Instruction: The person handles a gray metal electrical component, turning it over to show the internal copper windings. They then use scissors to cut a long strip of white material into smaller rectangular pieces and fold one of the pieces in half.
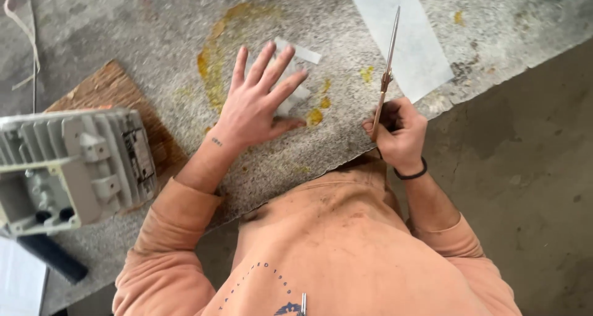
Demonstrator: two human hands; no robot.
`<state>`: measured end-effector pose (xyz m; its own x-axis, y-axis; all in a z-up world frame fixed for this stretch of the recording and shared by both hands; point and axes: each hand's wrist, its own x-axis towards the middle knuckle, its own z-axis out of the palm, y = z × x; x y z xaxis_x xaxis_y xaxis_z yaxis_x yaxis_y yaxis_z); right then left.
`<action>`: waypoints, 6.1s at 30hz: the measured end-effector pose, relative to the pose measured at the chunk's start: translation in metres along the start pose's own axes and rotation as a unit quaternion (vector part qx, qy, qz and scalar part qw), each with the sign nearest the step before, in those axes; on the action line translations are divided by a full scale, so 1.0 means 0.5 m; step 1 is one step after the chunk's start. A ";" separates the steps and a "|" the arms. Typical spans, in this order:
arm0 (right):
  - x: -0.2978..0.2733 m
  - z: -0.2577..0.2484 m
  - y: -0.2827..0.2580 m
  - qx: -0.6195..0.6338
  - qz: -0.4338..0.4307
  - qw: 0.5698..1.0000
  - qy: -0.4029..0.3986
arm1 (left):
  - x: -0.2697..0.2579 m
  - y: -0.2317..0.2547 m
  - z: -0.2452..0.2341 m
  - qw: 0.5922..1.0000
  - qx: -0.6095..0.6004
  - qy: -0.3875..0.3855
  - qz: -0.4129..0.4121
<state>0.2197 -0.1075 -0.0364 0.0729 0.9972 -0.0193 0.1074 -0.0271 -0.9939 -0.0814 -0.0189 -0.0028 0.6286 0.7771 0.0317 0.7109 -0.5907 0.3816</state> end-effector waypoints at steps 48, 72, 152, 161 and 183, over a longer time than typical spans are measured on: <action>0.097 0.279 -0.133 -0.377 -0.295 0.855 -0.201 | -0.158 -0.051 -0.027 0.980 0.006 0.170 -0.101; -0.003 0.196 -0.103 -0.178 -0.425 0.862 -0.210 | -0.255 0.143 0.034 0.581 -0.771 0.108 -0.237; -0.113 0.173 -0.063 0.285 0.194 0.910 -0.232 | -0.250 0.175 0.023 0.941 -0.260 0.214 -0.035; -0.060 0.166 -0.107 -0.086 -0.139 0.886 -0.434 | -0.276 0.164 -0.018 0.899 -0.415 0.114 -0.078; -0.107 0.164 -0.120 -0.214 -0.236 0.889 -0.328 | -0.320 0.204 0.036 0.911 -0.357 0.165 -0.128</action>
<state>0.1282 -0.1533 0.0154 -0.6601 0.7268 0.1901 0.3493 0.5210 -0.7788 -0.1038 -0.2073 0.0145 0.2583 0.9620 0.0887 0.3610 -0.1813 0.9148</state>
